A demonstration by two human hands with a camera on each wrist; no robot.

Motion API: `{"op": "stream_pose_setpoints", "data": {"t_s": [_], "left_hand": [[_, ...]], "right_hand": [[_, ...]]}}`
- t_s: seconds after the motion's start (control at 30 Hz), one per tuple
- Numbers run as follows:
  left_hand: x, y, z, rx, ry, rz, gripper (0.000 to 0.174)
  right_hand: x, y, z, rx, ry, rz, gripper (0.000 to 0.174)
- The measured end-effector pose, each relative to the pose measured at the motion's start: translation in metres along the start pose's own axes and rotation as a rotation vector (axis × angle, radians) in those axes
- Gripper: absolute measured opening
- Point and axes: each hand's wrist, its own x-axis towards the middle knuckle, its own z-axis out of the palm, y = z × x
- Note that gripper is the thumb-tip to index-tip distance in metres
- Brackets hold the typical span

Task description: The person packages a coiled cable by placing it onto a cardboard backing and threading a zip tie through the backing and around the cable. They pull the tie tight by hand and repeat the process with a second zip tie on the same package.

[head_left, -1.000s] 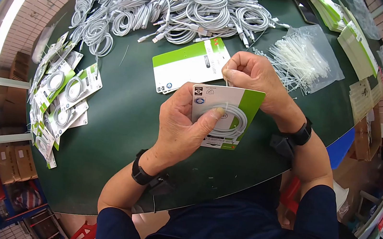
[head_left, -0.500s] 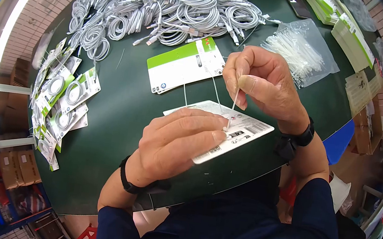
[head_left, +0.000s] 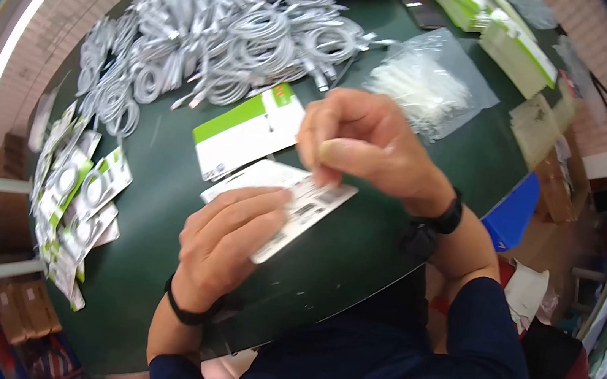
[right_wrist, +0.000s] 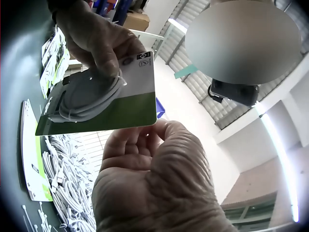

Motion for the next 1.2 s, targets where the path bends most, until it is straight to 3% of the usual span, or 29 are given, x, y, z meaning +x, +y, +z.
{"op": "stream_pose_setpoints", "data": {"t_s": [0.07, 0.2, 0.27, 0.37, 0.53, 0.83, 0.97, 1.07, 1.1, 1.17, 1.2], "left_hand": [[-0.001, 0.004, 0.0, 0.001, 0.021, -0.051, 0.035], [-0.006, 0.011, 0.0, -0.148, 0.098, -0.284, 0.033], [-0.017, 0.012, -0.002, -0.119, 0.113, -0.543, 0.03], [-0.019, 0.009, -0.004, -0.28, 0.198, -0.753, 0.029], [-0.016, -0.002, 0.007, -0.446, 0.231, -0.789, 0.029], [-0.014, -0.014, 0.012, -0.716, 0.241, -0.877, 0.034], [-0.02, -0.021, 0.032, -0.963, 0.168, -1.087, 0.03], [-0.035, -0.034, 0.047, -1.142, 0.009, -1.227, 0.03], [-0.042, -0.038, 0.053, -1.173, -0.06, -1.274, 0.031], [-0.042, -0.038, 0.055, -1.107, -0.14, -1.305, 0.031], [-0.042, -0.038, 0.056, -1.07, -0.179, -1.319, 0.031]], "right_hand": [[0.0, -0.002, 0.001, -0.027, 0.019, 0.022, 0.001], [0.003, 0.008, -0.002, -0.008, 0.103, -0.028, 0.007], [0.005, 0.018, -0.004, -0.025, 0.211, -0.104, 0.008], [0.007, 0.025, -0.002, -0.064, 0.319, -0.148, 0.009], [0.006, 0.031, -0.008, -0.333, 0.299, -0.192, 0.01], [0.014, 0.023, -0.028, -0.334, 0.415, -0.133, 0.012], [0.027, 0.001, -0.079, -0.649, 0.518, -0.039, 0.014], [0.037, -0.021, -0.151, -0.903, 0.611, 0.086, 0.018], [0.041, -0.014, -0.192, -1.069, 0.694, -0.025, 0.027], [0.047, -0.024, -0.251, -1.369, 0.694, 0.057, 0.03], [0.053, -0.028, -0.279, -1.436, 0.666, 0.252, 0.031]]}}
